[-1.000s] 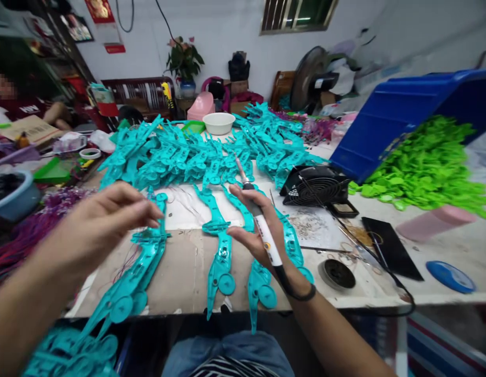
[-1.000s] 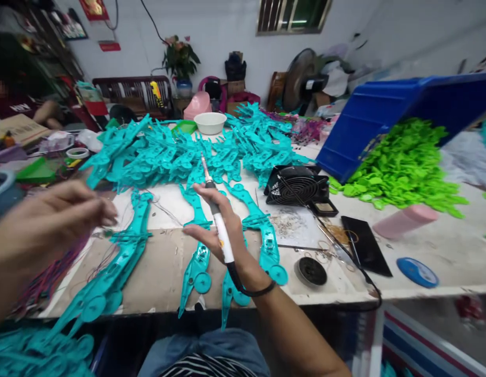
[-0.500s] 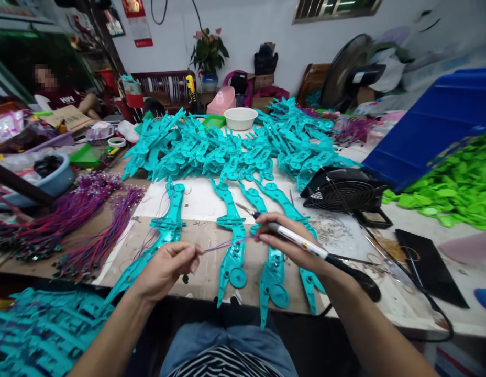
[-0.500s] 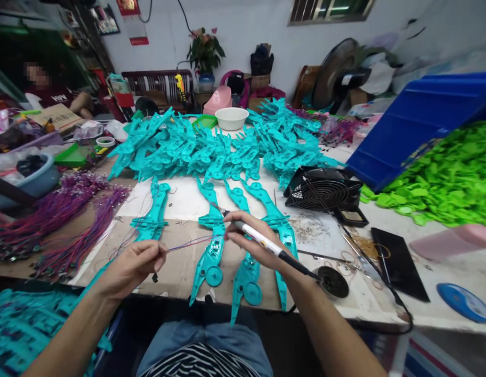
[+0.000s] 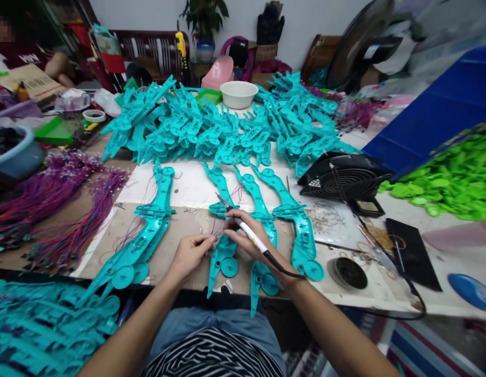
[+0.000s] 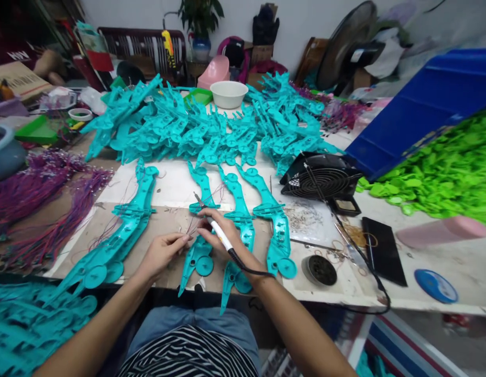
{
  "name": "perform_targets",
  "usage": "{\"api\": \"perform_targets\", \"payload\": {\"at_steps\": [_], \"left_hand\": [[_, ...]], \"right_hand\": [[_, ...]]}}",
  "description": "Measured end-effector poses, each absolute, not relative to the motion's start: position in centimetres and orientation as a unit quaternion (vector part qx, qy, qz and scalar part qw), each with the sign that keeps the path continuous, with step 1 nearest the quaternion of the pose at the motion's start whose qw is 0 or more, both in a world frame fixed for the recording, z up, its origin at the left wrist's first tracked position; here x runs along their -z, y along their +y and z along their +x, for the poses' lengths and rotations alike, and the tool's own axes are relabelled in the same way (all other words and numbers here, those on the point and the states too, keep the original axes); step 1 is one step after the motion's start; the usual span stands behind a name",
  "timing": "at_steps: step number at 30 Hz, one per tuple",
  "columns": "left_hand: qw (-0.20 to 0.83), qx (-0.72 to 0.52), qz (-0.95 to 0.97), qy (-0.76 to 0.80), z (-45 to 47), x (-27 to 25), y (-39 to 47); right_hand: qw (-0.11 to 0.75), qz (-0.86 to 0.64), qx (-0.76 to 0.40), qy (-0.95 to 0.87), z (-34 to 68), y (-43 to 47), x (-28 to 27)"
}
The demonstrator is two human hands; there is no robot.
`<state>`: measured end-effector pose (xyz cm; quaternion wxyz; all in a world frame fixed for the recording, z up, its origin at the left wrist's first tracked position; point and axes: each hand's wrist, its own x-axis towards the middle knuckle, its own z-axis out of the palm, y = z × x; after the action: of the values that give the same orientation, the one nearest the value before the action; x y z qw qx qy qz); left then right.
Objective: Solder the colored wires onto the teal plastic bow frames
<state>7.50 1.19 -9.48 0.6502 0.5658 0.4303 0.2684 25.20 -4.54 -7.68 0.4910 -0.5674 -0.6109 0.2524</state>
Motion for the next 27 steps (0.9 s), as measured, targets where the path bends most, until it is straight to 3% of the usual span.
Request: {"api": "perform_targets", "payload": {"at_steps": [9, 13, 20, 27], "left_hand": [[0.595, -0.243, 0.664, 0.383, 8.5, 9.4, 1.4], [0.628, -0.236, 0.629, 0.394, 8.8, 9.1, 1.4], [0.650, -0.271, 0.553, 0.446, 10.6, 9.5, 1.8], [0.575, -0.280, 0.625, 0.448, 12.0, 10.6, 2.4]], "right_hand": [[0.598, -0.552, -0.314, -0.489, 23.6, -5.2, 8.5], [0.570, -0.592, -0.318, -0.473, 23.7, -5.9, 9.4], [0.546, -0.651, -0.202, -0.488, 24.1, -7.1, 9.2], [0.571, -0.640, -0.055, -0.511, 25.4, -11.1, 8.4]]}}
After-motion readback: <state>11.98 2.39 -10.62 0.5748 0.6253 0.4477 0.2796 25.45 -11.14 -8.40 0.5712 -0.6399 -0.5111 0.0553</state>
